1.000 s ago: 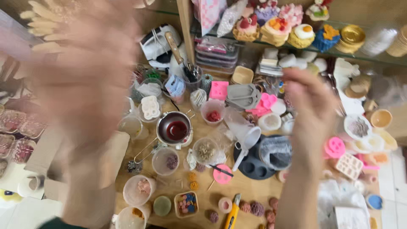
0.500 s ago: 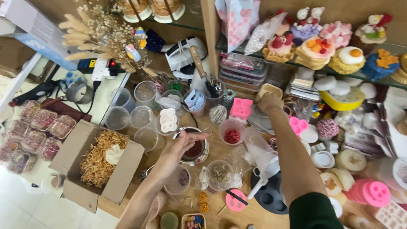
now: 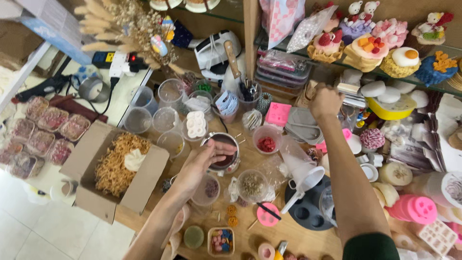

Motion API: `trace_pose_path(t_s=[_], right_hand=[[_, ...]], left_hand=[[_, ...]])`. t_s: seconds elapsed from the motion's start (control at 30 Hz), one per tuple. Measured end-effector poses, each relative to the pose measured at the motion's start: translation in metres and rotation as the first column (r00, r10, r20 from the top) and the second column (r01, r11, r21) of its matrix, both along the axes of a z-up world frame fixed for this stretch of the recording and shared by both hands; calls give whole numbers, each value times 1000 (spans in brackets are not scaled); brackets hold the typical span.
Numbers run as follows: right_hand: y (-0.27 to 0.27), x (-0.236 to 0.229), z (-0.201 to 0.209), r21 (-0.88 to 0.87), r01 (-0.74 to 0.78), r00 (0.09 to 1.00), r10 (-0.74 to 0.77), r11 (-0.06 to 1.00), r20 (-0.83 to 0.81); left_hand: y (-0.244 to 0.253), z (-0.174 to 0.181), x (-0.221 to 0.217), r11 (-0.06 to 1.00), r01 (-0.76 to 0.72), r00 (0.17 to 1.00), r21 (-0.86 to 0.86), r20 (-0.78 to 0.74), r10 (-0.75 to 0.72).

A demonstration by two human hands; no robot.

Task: The person packages small shaped candles by placing them into plastic containers filled with shredded paper, closing the lids, and securing them with ribbon.

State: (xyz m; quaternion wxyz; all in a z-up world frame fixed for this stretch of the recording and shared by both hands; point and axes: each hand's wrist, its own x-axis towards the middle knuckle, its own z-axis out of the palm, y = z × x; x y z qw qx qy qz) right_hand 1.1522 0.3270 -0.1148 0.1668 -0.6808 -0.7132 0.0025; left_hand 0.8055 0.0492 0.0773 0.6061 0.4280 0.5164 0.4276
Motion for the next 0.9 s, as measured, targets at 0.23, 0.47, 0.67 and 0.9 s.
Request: trace_pose_path(t_s=[0.23, 0.47, 0.67, 0.9], right_hand=[[-107, -29, 106, 333, -26, 990, 71, 943, -122], [-283, -206, 211, 273, -193, 736, 323, 942, -595], [-410, -421, 254, 310, -415, 544, 506, 856, -669], [-504, -645, 235, 6, -524, 546, 341, 851, -765]], left_hand=[[-37, 15, -17, 992, 100, 995, 71, 3, -101], [-115, 51, -112, 980, 88, 995, 176, -68, -77], [-236, 62, -298, 973, -55, 990, 223, -117, 82], [-391, 30, -507, 866, -486, 869, 120, -44, 493]])
